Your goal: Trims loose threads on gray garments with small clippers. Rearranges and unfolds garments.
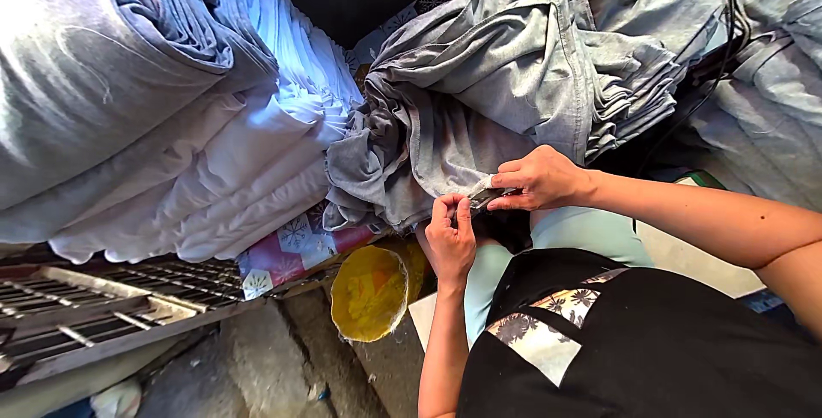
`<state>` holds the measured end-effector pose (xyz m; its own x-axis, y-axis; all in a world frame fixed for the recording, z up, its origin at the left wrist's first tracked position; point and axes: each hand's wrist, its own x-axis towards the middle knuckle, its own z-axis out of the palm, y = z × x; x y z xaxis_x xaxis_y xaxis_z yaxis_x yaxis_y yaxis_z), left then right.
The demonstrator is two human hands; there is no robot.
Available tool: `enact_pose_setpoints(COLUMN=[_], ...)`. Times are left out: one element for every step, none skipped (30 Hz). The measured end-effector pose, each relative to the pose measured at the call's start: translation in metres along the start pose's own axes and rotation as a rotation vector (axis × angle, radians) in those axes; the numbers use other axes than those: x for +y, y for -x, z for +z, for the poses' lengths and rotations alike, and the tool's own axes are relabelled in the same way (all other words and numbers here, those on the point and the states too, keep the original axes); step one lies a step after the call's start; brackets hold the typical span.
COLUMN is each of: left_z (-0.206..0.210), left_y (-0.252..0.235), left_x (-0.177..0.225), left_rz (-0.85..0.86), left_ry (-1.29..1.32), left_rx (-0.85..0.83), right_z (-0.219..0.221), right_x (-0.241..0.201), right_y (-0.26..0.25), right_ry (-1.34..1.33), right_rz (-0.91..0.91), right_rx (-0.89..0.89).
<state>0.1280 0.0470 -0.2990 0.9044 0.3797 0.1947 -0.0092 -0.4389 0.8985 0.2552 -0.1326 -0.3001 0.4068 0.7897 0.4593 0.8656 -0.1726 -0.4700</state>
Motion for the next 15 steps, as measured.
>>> enact_pose_setpoints(left_z=[-0.0002,-0.0005,-0.0008,-0.0013,-0.0021,-0.0025,-0.0029,-0.0032,-0.0038,-0.0049,-0.0062,-0.0075,-0.0086,-0.0094,-0.0098], left_y=[-0.0001,-0.0003,-0.0007,-0.0011,-0.0016,-0.0021,-0.0026,-0.0033,-0.0041,-0.0049,-0.0054,-0.0058,-0.0061,-0.0063,-0.0066], left_x=[-0.0001,-0.0002,-0.0002,-0.0003,-0.0003,-0.0004,-0.0003,-0.0001,0.0003,0.0007,0.0010,0.0013,0.0015,0.0016,0.0017], left_rz=[-0.005,-0.010,-0.013,-0.017,-0.022,-0.025,-0.031,-0.042,-0.062,-0.090,-0.121,-0.149,-0.169,-0.180,-0.185], left_ry=[0.000,-0.004,-0.008,-0.014,-0.016,-0.016,-0.015,-0.009,0.011,0.042,0.080,0.117,0.145,0.163,0.174], left_rx=[-0.008,-0.016,-0.022,-0.029,-0.038,-0.045,-0.052,-0.059,-0.071,-0.087,-0.103,-0.120,-0.133,-0.141,-0.148], right_z=[-0.0003,-0.0005,-0.0009,-0.0014,-0.0015,-0.0011,-0.0007,-0.0004,-0.0005,-0.0010,-0.0013,-0.0013,-0.0012,-0.0013,-0.0014], right_x=[0.0007,0.0014,0.0019,0.0018,0.0017,0.0019,0.0021,0.0023,0.0026,0.0030,0.0034,0.0039,0.0041,0.0038,0.0035], right_y=[-0.0001,-0.0004,-0.0008,-0.0012,-0.0015,-0.0017,-0.0020,-0.0022,-0.0025,-0.0030,-0.0032,-0.0033,-0.0034,-0.0037,-0.0041], right_ry=[-0.003,-0.004,-0.003,-0.004,-0.007,-0.010,-0.017,-0.029,-0.047,-0.066,-0.076,-0.083,-0.090,-0.100,-0.105], right_rz=[-0.006,-0.007,-0.009,-0.008,-0.005,-0.004,-0.004,0.001,0.013,0.028,0.041,0.050,0.057,0.061,0.061], right_rx=[-0.007,-0.016,-0.024,-0.033,-0.040,-0.044,-0.044,-0.047,-0.057,-0.066,-0.074,-0.076,-0.079,-0.086,-0.094])
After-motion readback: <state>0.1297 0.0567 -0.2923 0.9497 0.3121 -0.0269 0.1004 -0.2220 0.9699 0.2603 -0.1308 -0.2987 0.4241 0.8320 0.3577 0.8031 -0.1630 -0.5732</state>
